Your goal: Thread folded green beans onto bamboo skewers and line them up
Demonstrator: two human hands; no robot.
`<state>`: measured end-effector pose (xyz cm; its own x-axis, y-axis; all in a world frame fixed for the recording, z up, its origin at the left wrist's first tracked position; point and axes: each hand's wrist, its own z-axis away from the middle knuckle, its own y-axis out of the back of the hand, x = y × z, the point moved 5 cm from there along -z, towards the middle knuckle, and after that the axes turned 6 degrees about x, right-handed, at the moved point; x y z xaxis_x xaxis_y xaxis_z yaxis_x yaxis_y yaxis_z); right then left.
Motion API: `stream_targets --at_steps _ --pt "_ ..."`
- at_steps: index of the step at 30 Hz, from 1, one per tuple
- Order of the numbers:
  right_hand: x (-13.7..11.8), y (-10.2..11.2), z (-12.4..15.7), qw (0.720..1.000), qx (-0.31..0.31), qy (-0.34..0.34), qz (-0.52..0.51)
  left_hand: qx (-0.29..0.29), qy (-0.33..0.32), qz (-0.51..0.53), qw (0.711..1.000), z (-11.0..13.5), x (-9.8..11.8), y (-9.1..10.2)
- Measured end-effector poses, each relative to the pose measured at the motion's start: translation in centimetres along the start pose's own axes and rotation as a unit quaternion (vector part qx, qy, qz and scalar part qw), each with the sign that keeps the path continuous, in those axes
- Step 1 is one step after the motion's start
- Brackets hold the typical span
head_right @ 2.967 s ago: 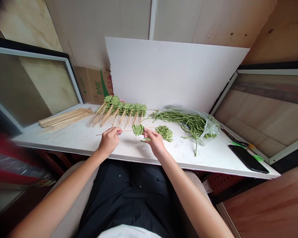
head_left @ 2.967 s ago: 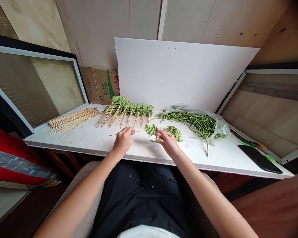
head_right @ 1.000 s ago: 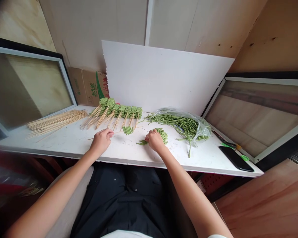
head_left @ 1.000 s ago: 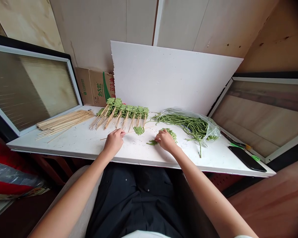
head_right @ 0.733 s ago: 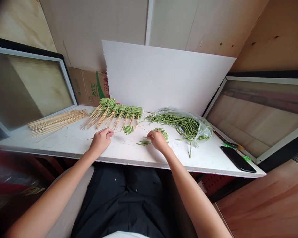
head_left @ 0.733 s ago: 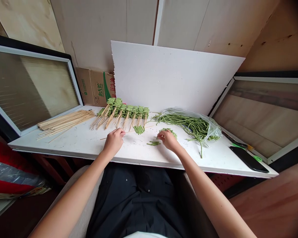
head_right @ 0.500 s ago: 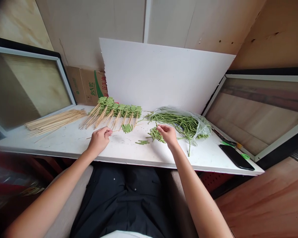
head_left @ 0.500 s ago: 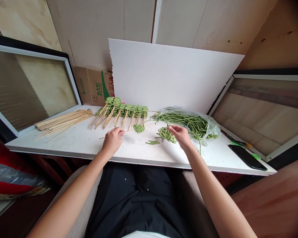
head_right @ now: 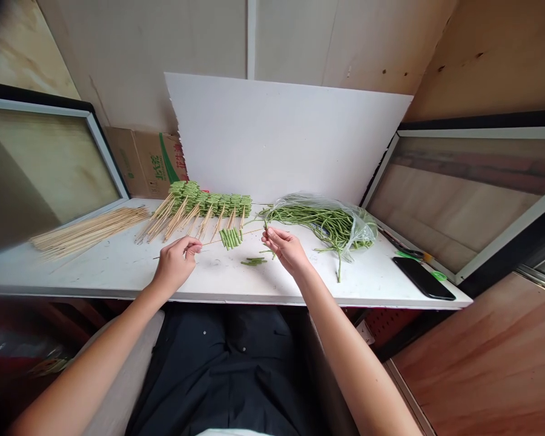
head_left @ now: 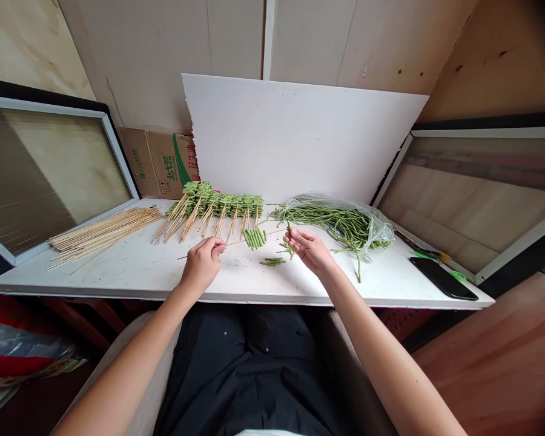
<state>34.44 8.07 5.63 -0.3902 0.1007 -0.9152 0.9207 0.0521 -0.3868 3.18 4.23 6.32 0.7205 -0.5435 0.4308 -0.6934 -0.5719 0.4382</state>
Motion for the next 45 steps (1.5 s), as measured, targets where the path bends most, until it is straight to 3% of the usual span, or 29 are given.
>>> stream_targets --at_steps 12,37,45 --pt "0.61 -0.49 0.18 0.999 -0.009 -0.021 -0.045 -0.013 0.000 0.008 1.000 0.42 -0.03 -0.59" --pt "0.14 -0.77 0.61 1.000 0.001 0.003 -0.011 -0.018 0.015 0.018 1.000 0.62 -0.04 -0.82" --pt "0.08 -0.51 0.58 1.000 0.014 0.014 0.004 -0.004 -0.014 -0.003 1.000 0.63 0.17 -0.38"
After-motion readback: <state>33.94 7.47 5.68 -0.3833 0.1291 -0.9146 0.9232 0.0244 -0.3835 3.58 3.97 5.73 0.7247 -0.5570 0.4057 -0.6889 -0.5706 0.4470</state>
